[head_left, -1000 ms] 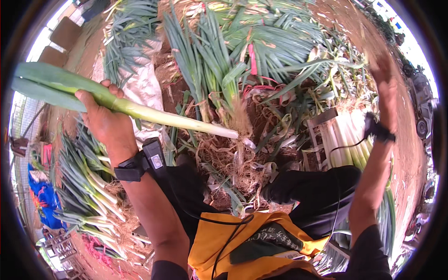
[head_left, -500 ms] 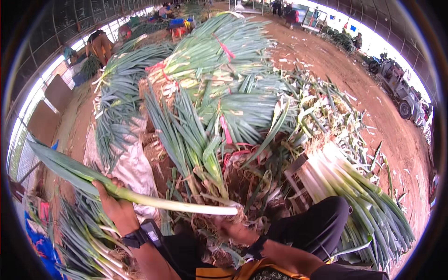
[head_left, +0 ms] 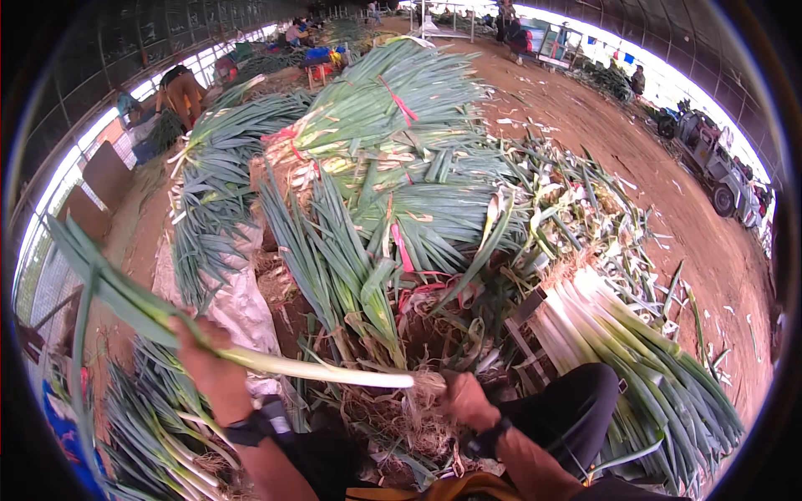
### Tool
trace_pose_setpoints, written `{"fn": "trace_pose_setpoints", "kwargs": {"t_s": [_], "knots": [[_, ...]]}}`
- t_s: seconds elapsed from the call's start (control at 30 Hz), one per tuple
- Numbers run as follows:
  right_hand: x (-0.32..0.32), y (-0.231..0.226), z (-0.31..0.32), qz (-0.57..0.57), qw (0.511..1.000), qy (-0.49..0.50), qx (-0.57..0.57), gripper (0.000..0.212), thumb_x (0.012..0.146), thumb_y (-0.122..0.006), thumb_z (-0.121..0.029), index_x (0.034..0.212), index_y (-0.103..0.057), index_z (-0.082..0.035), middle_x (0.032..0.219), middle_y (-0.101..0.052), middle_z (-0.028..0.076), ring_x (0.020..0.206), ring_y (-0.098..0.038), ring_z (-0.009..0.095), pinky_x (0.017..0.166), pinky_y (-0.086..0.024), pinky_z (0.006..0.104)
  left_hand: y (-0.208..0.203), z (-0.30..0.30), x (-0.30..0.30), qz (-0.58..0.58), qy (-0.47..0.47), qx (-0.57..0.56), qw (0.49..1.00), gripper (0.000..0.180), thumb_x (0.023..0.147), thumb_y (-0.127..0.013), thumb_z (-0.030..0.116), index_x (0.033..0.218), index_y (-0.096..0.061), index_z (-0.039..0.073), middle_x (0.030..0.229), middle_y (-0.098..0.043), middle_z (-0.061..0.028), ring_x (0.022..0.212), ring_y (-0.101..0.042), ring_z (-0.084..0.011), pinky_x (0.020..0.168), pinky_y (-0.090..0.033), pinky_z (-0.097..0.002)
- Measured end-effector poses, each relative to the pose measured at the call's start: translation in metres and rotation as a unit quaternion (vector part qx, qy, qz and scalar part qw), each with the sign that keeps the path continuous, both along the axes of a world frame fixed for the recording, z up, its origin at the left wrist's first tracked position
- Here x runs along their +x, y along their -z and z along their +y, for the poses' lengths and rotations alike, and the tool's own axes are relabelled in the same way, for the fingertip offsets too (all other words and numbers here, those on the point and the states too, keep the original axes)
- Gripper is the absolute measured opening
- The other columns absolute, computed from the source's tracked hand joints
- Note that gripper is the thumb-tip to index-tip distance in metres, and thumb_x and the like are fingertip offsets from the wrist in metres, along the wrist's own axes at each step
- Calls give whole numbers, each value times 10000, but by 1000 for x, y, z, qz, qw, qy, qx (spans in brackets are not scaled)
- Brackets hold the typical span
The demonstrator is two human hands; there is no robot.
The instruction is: The person peels the outer layers from leeks by hand, wipes the stalks with a blue cloth, and places the cleaned leeks onto a metal rack.
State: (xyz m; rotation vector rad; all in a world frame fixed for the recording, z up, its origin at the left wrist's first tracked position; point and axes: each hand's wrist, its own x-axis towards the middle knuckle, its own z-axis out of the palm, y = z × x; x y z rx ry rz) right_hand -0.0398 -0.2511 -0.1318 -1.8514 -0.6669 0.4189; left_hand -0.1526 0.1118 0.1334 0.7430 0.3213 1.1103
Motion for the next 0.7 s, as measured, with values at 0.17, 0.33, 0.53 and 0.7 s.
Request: {"fn": "trace_pose_setpoints", "kwargs": {"t_s": [0.17,0.33,0.53,0.7], "knots": [[-29,-18,21,-48,989,26,-135,274,774,-669,-245,928,-660,-19,859,-652,237,770,-608,430,688,-509,412,23,-50,33,65,-2,6,998,238,976,-563,349,1022,-539,117,620,-475,37,452,-429,-67,389,-362,-231],[-20,7,14,105,993,-37,-26,301,778,-627,-222,998,-676,-23,831,-660,248,827,-649,405,708,-522,414,3,-9,4,239,-148,196,939,333,1036,-433,361,1028,-546,47,653,-442,28,516,-406,-59,435,-349,-190],[-37,-9,18,-63,980,-49,-182,252,759,-603,-166,966,-685,-49,770,-652,226,711,-636,396,657,-524,434,6,-35,20,109,-68,14,992,321,970,-557,407,1008,-543,89,653,-496,-2,462,-403,-72,409,-337,-226],[-12,-11,28,-247,935,-100,-235,338,769,-630,-200,1074,-651,-58,806,-659,219,749,-656,359,647,-528,449,-13,-5,-21,198,-208,318,904,324,975,-556,393,1025,-538,74,674,-501,1,500,-437,-64,446,-365,-204]]}}
